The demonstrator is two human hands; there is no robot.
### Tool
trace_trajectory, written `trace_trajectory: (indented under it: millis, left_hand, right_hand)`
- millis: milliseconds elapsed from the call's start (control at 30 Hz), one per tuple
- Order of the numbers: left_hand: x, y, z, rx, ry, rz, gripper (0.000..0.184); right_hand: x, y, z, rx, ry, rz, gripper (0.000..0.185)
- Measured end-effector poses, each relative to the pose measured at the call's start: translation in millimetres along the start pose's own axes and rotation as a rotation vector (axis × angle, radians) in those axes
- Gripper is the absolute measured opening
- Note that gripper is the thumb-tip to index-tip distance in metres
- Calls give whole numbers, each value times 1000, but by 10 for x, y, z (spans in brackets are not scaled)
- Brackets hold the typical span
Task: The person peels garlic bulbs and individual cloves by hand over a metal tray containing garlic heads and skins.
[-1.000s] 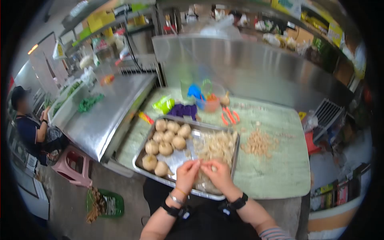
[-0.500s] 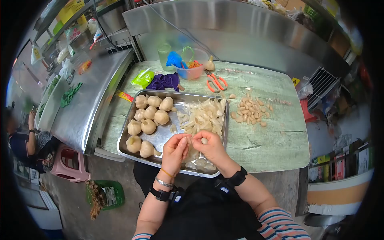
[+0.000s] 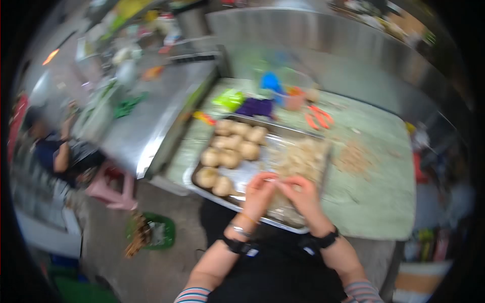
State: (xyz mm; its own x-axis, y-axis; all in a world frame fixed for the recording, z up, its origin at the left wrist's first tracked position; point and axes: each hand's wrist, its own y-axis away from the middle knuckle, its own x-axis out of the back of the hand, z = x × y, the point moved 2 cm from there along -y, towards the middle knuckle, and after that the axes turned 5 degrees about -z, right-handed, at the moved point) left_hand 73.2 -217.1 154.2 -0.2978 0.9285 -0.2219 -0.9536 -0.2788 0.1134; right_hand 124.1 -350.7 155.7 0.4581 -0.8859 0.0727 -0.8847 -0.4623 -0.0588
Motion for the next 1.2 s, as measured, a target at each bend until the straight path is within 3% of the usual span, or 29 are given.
trace_trajectory:
  millis: [67,233,367,533,633,700,933,1000,1033,1100,1200]
  left_hand:
    - [31,-70,-141,-107,-64,-20,13]
    - [5,-97,-138,-257,-42,-47,13]
    - [16,-55,-59,-296,-221,-35,13]
    - [13,-60,-63,-236,-214,-88,15]
    - [11,-74,-81,-215,-147,-138,16]
    - [5,-76,-83,-161,90,-235,18]
    - [-2,-37,-68,-228,131,-285,17]
    - [25,-32,-60,-38,185,-304,15]
    - [20,-42,-75,-41,186,-304,15]
    - [30,-68,-105,-90,386,-153,14]
    - [25,-75,-89,-92,502,-116,14]
  right_hand:
    - [-3,13,-57,-90,-20,-1,17]
    - [15,-32,82,-29,-10,-8,8]
    - [21,-34,119,-36,-47,59,6]
    - [61,-35,139,-41,-129,62,6]
    - [77,-10,61,-119,-288,38,8]
    - [82,-23,76,-224,-447,-23,10]
    - [106,-48,95,-268,-692,-219,9]
    - [104,-60,104,-291,-777,-215,7]
    - [102,-57,94,-290,-775,-217,7]
    - [97,-44,53,-179,-765,-236,5]
    - [60,9,10,7,-583,-279,12]
